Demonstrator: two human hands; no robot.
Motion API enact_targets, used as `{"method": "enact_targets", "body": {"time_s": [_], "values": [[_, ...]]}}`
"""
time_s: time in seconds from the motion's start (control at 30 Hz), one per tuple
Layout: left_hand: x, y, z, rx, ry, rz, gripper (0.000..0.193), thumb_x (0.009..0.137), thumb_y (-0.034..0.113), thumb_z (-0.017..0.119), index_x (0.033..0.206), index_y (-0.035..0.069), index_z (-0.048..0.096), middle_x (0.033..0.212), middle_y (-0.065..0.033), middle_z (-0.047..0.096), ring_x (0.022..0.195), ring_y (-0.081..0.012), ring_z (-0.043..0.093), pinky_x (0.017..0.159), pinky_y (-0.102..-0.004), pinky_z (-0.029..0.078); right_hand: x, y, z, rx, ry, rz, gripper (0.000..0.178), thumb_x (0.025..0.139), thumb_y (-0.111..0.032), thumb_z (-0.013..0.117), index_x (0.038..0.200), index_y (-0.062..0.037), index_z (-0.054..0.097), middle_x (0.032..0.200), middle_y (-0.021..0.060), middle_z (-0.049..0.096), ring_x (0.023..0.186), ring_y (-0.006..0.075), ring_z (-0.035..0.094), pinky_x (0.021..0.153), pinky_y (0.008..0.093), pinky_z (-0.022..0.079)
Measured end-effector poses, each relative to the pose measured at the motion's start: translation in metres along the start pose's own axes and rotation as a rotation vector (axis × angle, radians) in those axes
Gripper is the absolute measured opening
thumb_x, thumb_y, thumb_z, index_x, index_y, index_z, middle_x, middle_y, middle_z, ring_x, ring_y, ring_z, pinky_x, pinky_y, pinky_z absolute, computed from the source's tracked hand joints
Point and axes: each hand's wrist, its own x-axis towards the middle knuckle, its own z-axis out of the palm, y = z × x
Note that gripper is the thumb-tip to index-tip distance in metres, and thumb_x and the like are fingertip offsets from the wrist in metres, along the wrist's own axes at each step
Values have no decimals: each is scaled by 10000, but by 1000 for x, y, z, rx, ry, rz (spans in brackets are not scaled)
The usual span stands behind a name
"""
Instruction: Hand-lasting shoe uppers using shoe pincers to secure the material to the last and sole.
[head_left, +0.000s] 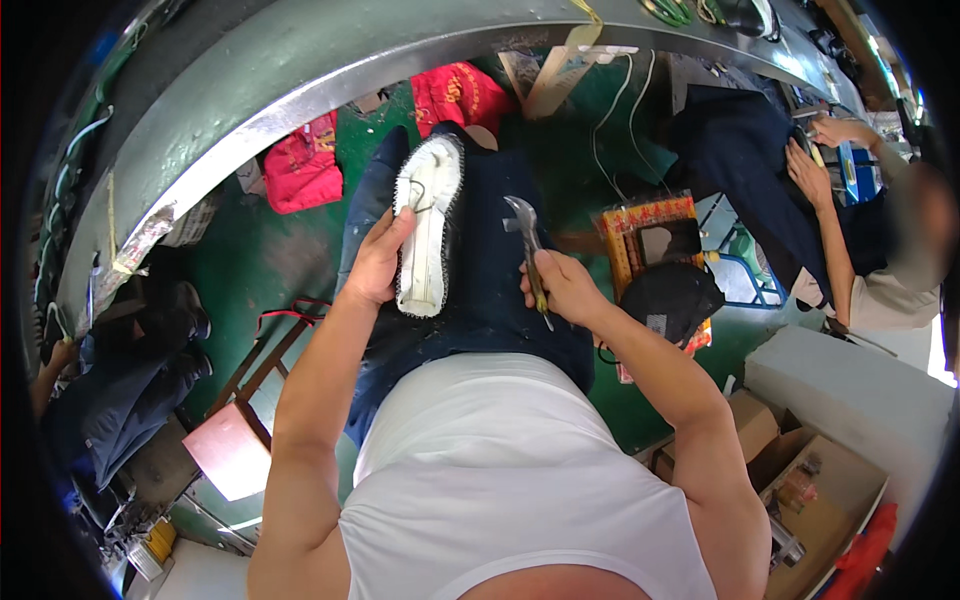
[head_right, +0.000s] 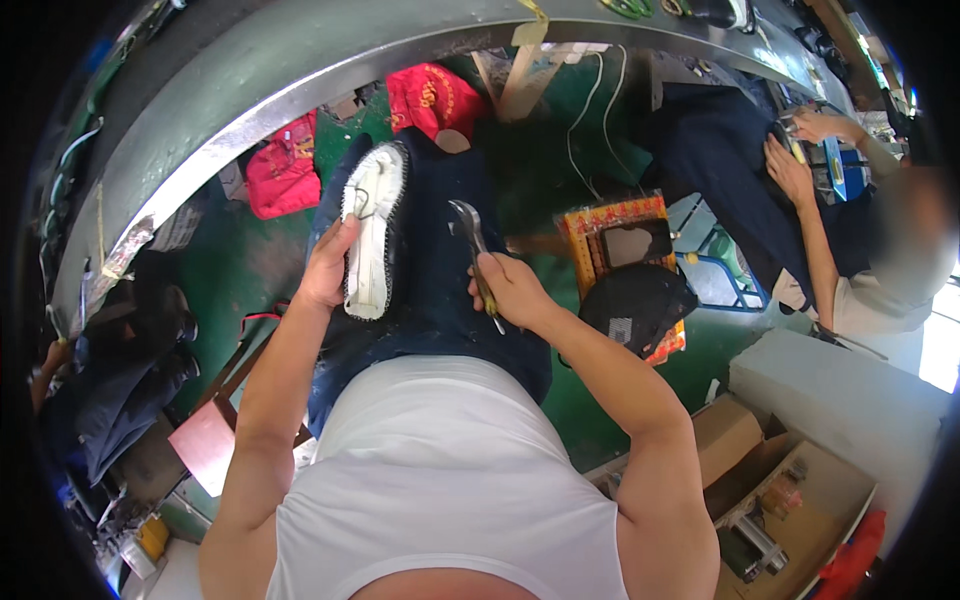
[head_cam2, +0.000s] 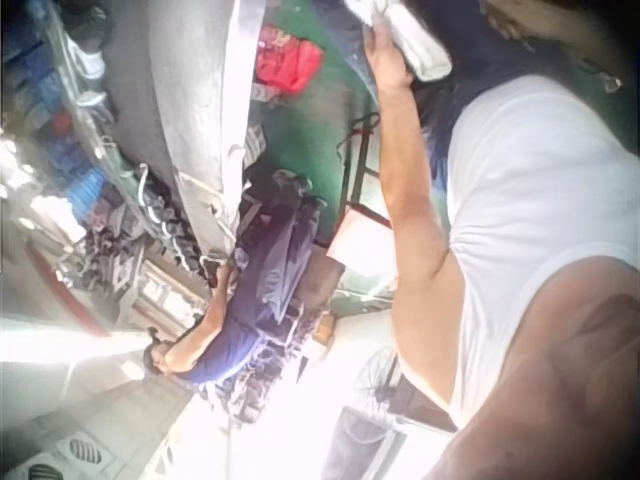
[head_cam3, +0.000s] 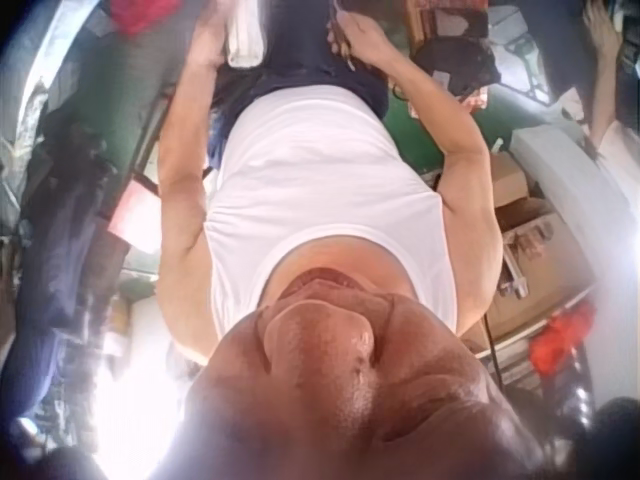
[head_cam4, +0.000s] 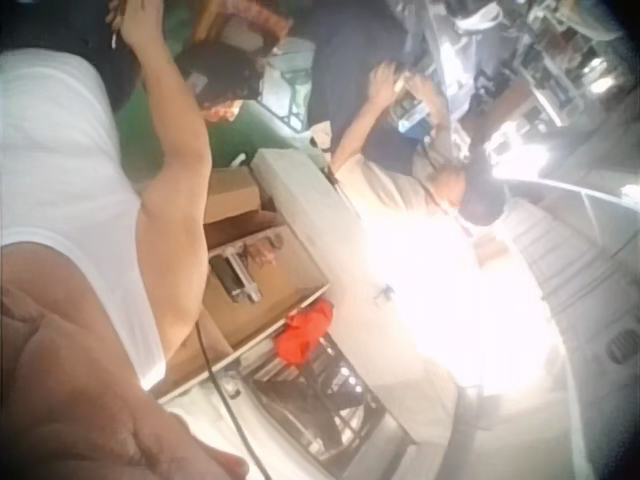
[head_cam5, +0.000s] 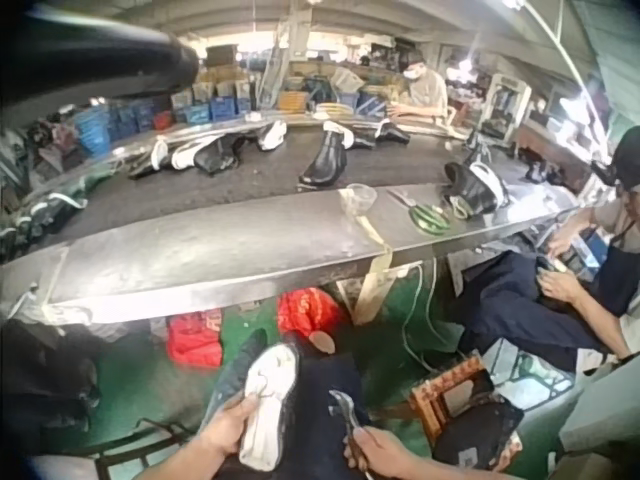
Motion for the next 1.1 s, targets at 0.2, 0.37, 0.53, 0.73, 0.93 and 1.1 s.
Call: {"method": "enact_targets", "body": {"time_s": [0.2, 0.37, 0.53, 0.73, 0.93, 1.1], "values": [[-18, 62, 39, -552, -68, 348, 566, 991, 461, 526, 1376, 46, 494, 1215, -127, 653, 1095, -254, 650, 956, -411, 533, -1, -5, -2, 59, 6, 94, 430, 1065, -360, 377, 1003, 14, 579, 792, 82, 627, 647, 160, 622, 611, 297, 498], [9, 118, 7, -725, -342, 284, 597, 1011, 518, 425, 1353, 35, 499, 1325, -172, 582, 1172, -358, 597, 1007, -483, 489, -1, -9, 5, 33, -6, 127, 439, 1066, -368, 367, 1010, 13, 578, 796, 83, 629, 652, 158, 624, 611, 293, 502], [12, 123, 31, -680, -425, 237, 793, 954, 698, 308, 1414, 69, 459, 1328, -237, 554, 1165, -428, 592, 888, -571, 535, 3, -2, 0, 17, -19, 105, 445, 1065, -374, 367, 1030, 18, 576, 814, 92, 633, 656, 167, 624, 613, 302, 503], [21, 148, 51, -810, -323, 295, 807, 968, 683, 293, 1372, 7, 469, 1293, -285, 541, 1187, -469, 554, 950, -599, 503, 2, -15, 1, 41, -19, 127, 437, 1059, -384, 389, 1035, 10, 577, 836, 104, 640, 666, 179, 629, 615, 304, 501], [34, 175, 61, -684, -88, 252, 732, 990, 626, 304, 1398, 42, 473, 1331, -268, 531, 1185, -444, 563, 927, -558, 520, 6, -5, -4, 84, -43, 183, 436, 1059, -393, 390, 1048, 0, 579, 847, 97, 646, 682, 179, 639, 596, 300, 499], [85, 215, 65, -552, -143, 306, 697, 987, 654, 294, 1329, 94, 530, 1195, -181, 622, 1053, -408, 632, 771, -446, 531, 20, -10, -13, 107, -94, 235, 453, 1064, -406, 350, 1060, -16, 579, 864, 82, 659, 681, 155, 651, 502, 255, 451]]}}
